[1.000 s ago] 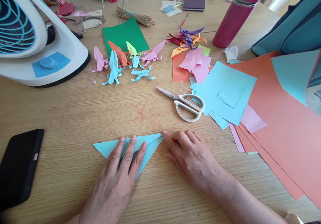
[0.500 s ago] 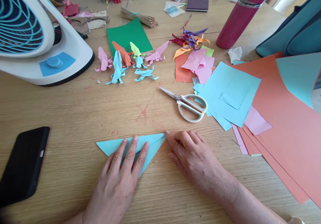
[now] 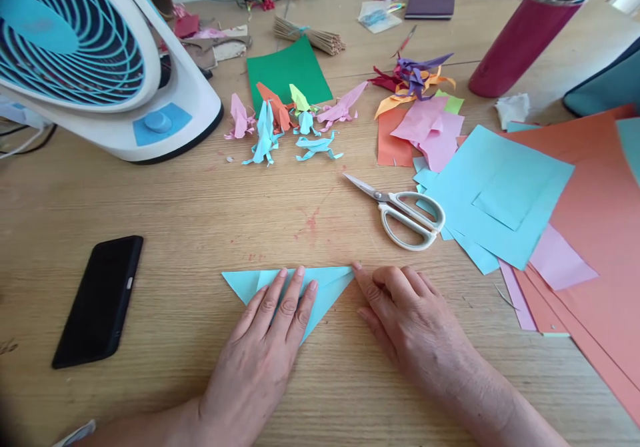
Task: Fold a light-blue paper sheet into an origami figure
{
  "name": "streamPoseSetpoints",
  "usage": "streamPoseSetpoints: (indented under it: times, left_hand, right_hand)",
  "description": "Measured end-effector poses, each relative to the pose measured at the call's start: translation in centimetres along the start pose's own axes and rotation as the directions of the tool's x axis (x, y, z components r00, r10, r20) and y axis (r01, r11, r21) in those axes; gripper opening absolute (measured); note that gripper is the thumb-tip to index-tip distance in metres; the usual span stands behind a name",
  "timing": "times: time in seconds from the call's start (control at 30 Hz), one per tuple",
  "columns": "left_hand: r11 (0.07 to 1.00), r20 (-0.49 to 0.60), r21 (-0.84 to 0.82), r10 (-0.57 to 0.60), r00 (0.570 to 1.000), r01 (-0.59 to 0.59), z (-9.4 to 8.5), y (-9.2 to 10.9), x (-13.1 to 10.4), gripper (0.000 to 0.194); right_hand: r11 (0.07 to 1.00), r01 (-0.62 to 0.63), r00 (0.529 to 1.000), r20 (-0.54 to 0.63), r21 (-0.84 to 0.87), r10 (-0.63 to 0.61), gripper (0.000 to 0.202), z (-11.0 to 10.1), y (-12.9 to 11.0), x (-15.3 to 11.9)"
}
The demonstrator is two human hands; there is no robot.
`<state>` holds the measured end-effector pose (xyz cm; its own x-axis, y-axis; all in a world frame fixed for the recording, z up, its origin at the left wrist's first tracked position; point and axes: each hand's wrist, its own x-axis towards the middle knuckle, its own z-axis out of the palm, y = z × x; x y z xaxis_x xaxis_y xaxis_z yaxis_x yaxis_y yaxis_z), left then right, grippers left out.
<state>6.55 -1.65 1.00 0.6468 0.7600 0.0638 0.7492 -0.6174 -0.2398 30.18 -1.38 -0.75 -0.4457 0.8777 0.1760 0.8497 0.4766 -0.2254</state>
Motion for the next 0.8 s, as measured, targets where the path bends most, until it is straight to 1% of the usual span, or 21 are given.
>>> streamPoseSetpoints:
  times: [0.2, 0.43, 0.67, 0.8]
  left_hand:
    - [1.0, 0.022, 0.0, -0.01, 1.0, 0.01, 0.11, -0.07, -0.07, 0.05]
    - [1.0, 0.05, 0.013, -0.029, 0.998, 0.028, 0.18, -0.05, -0.2, 0.053]
    - [0.995, 0.066, 0.095, 0.012, 0.998, -0.018, 0.0, 0.14, 0.0, 0.051]
    - [0.997, 0.036, 0.066, 0.028, 0.999, -0.031, -0.03, 0.01, 0.08, 0.064]
  right_hand:
    - [0.999, 0.012, 1.0, -0.006, -0.032, -0.012, 0.047, 0.16, 0.02, 0.02]
    - [0.998, 0.014, 1.0, 0.007, -0.063, -0.013, 0.048, 0.17, -0.01, 0.02]
    - [0.998, 0.011, 1.0, -0.003, -0.066, -0.011, 0.046, 0.01, -0.07, -0.15]
    - [0.997, 0.013, 1.0, -0.002, -0.078, -0.013, 0.045, 0.05, -0.1, -0.02]
